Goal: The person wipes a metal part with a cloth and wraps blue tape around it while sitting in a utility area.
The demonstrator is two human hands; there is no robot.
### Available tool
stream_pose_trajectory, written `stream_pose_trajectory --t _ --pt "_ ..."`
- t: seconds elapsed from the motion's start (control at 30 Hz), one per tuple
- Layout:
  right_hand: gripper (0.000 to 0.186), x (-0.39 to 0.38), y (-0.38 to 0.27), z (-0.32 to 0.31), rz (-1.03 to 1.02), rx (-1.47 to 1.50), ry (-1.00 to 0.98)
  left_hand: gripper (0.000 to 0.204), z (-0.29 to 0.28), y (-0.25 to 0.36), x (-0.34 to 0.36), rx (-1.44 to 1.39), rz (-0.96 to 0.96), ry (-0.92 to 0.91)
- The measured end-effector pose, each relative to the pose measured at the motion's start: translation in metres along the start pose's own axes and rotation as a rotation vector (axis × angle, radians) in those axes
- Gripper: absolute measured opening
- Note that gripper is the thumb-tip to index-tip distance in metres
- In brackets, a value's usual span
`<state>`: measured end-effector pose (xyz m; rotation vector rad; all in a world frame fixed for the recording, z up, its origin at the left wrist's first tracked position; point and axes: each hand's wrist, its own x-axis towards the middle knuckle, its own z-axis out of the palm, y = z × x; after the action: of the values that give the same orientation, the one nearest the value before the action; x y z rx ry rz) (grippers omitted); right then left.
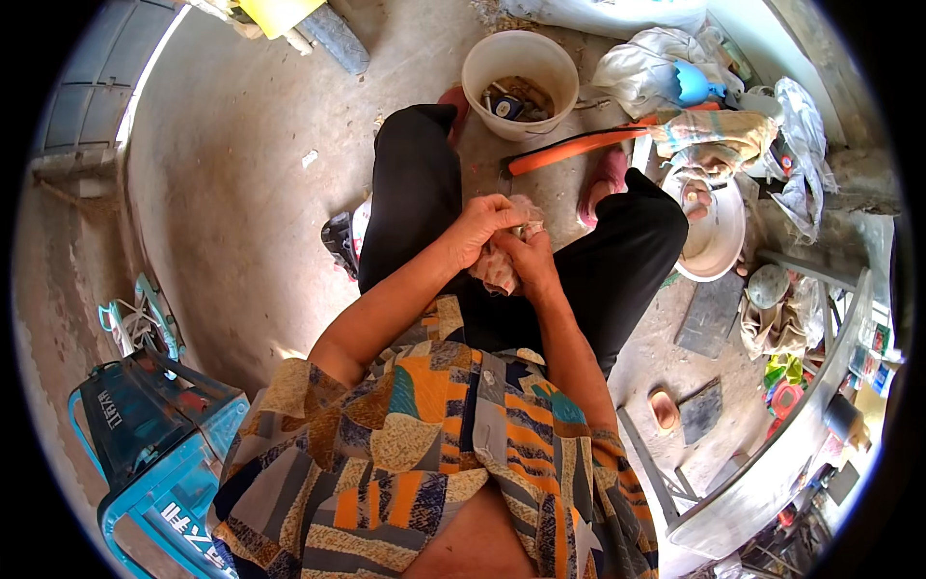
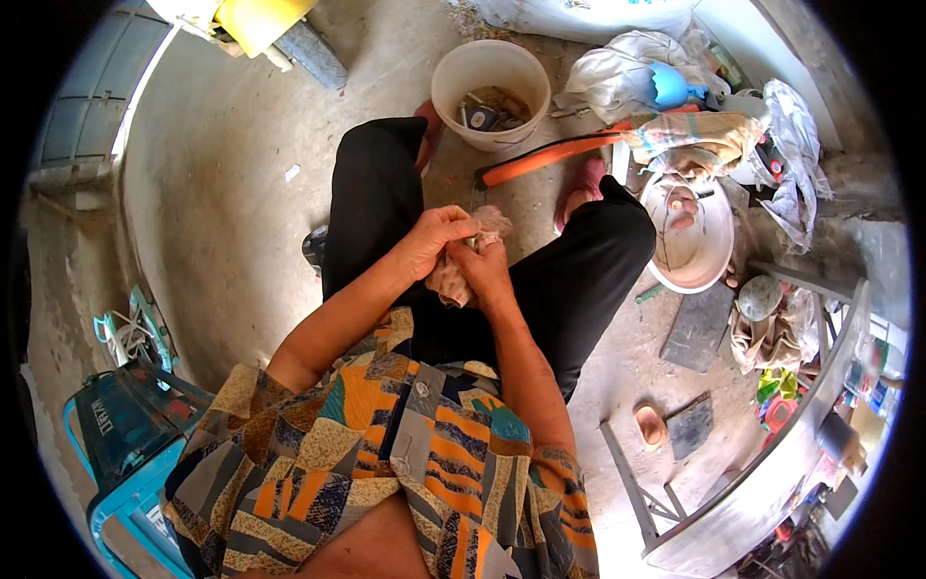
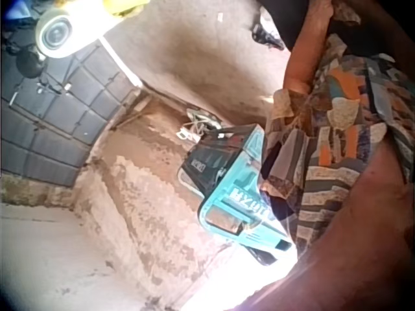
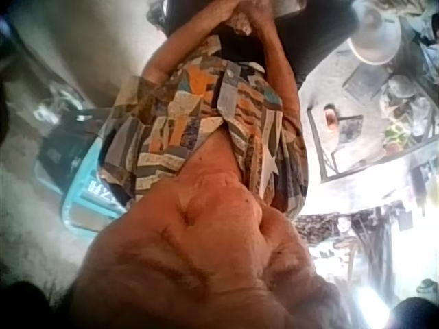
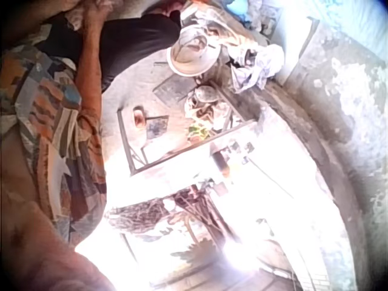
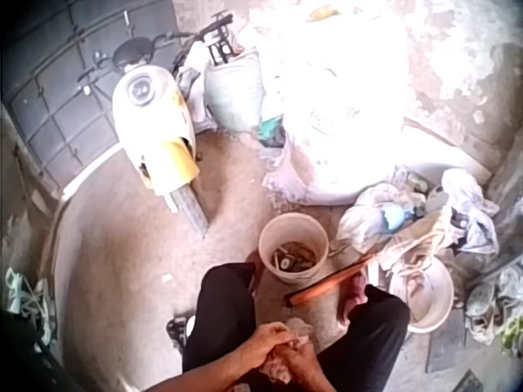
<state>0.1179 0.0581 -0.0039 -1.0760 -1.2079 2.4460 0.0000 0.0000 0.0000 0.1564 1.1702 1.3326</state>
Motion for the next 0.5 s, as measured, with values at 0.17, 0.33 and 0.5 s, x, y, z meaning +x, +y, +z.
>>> stream_pose_trajectory --t 0.17,0.33,0.5 --pt "0.014 0.000 -0.009 0.007 -0.002 0.153 0.056 0.020 0.008 0.015 -0.010 -0.192 0.002 -0.119" --pt "0.018 0.000 -0.015 0.010 0.037 0.055 -0.003 0.016 0.000 0.015 -0.006 -0.183 0.101 0.057" --pt "0.020 -0.001 -0.016 0.009 0.060 -0.101 -0.057 0.013 -0.010 0.034 -0.002 -0.350 0.261 0.294"
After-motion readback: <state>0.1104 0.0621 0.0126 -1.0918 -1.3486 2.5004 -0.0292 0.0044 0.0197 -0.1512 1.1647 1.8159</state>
